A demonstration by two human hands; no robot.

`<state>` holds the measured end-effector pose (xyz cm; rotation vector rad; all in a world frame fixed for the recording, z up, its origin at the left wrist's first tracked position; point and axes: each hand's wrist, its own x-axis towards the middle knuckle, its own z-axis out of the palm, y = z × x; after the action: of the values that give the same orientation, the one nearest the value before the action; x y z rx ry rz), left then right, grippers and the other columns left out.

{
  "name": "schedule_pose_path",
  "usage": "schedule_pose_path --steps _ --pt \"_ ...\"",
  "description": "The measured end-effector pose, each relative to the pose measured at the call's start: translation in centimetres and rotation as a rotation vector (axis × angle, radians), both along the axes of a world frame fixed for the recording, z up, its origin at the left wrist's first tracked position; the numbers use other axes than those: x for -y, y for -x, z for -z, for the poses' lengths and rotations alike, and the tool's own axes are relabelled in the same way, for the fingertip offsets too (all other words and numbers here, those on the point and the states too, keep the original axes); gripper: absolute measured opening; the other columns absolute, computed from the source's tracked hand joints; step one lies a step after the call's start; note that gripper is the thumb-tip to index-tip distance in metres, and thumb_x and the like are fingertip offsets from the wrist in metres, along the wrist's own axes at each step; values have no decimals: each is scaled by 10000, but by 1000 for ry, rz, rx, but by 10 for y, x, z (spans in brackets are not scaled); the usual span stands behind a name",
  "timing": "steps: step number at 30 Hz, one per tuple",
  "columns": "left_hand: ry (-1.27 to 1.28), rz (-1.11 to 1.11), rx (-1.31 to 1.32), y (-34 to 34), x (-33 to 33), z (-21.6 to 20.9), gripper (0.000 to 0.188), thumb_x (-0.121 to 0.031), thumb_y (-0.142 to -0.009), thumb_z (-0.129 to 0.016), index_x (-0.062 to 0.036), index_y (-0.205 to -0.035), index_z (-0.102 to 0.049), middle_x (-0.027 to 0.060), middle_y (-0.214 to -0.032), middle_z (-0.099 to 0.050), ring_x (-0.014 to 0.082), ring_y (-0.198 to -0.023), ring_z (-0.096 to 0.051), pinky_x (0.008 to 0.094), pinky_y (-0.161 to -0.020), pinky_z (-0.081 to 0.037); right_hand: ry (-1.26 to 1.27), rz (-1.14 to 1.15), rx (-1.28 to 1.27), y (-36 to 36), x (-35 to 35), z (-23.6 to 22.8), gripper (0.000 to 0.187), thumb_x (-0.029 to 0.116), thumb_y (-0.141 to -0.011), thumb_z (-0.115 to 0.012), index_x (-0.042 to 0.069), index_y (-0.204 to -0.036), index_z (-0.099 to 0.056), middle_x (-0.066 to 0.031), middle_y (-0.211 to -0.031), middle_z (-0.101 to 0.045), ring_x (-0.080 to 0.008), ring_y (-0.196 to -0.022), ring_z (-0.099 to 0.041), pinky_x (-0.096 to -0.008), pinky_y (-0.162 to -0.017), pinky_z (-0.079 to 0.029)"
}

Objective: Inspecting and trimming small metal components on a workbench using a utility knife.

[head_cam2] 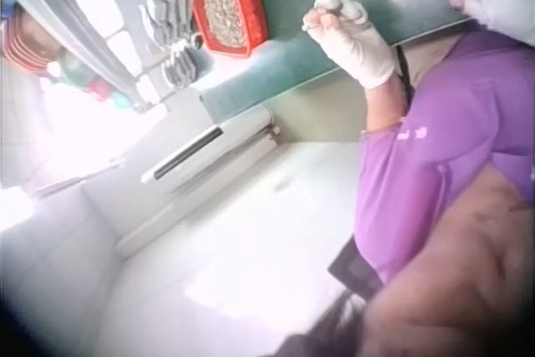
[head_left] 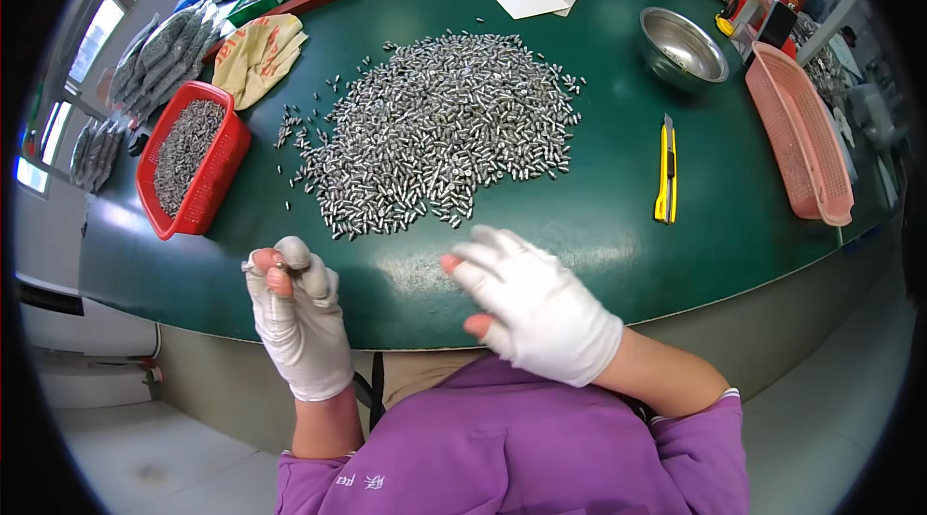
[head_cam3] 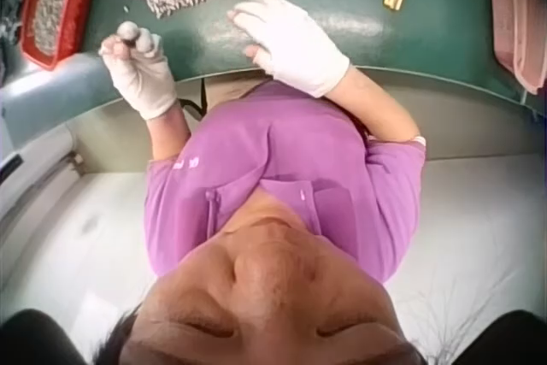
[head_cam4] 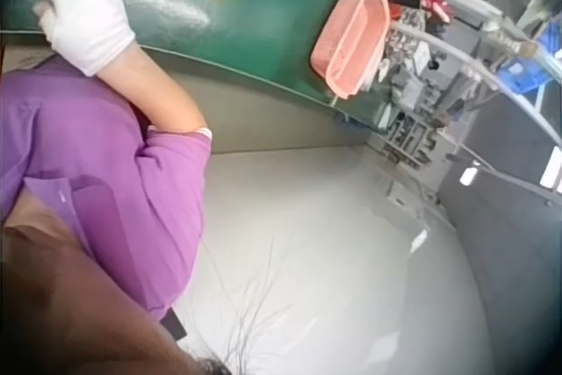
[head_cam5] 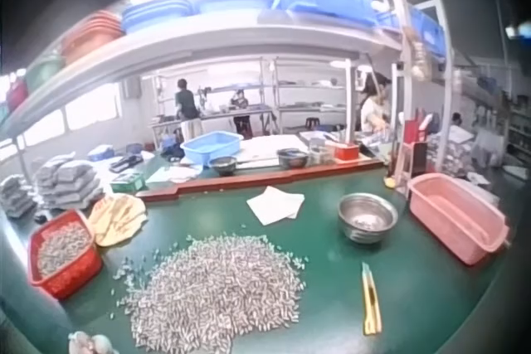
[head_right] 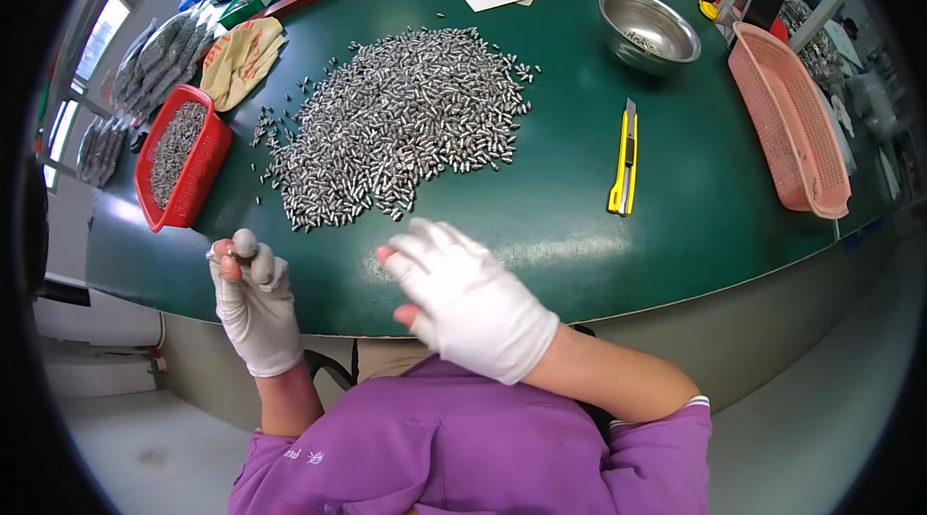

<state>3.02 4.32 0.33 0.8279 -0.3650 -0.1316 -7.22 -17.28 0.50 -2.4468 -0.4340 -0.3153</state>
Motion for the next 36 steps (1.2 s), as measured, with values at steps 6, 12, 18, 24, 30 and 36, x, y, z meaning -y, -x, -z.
schedule_pose_path --steps 6,12,18,24,30,36 --pt "-250 92 -20 14 31 0 257 -275 -912 -670 -121 -962 -470 54 -880 -526 99 -603 -435 229 -545 -345 293 464 137 4 40 -3 423 91 -774 -638 83 -1194 -591 -101 -1001 -580 -292 -909 -565 -401 -787 -476" --pt "-298 154 -49 20 46 8 190 -186 -931 -622 -88 -965 -463 83 -927 -565 104 -643 -482 237 -584 -394 529 411 100 -14 28 -6 399 74 -783 -589 206 -1153 -662 -48 -806 -525 -240 -726 -537 -355 -636 -455" --pt "-320 170 -88 20 43 11 188 -168 -928 -621 -78 -964 -460 92 -929 -567 108 -646 -490 238 -592 -406 649 618 137 -5 65 -21 27 118 -762 -575 108 -784 -562 -78 -780 -515 -243 -721 -550 -376 -620 -468" --pt "-338 177 -86 19 44 9 184 -162 -927 -621 -76 -966 -462 92 -928 -567 109 -655 -500 238 -597 -414 683 946 165 -10 133 -41 147 148 -717 -738 103 -781 -612 -79 -829 -564 -269 -787 -588 -391 -684 -502" --pt "-331 166 -88 18 47 11 180 -142 -926 -621 -77 -978 -461 96 -932 -569 108 -656 -503 233 -598 -416 764 910 151 -45 159 -45 108 207 -793 -683 104 -800 -649 -95 -786 -619 -279 -740 -649 -401 -649 -533" --pt "-392 147 -28 20 48 11 194 -128 -920 -637 -80 -992 -463 93 -930 -577 110 -675 -520 235 -611 -431 645 635 81 -83 161 -30 135 143 -834 -590 116 -917 -692 -117 -892 -635 -287 -858 -654 -408 -742 -538"
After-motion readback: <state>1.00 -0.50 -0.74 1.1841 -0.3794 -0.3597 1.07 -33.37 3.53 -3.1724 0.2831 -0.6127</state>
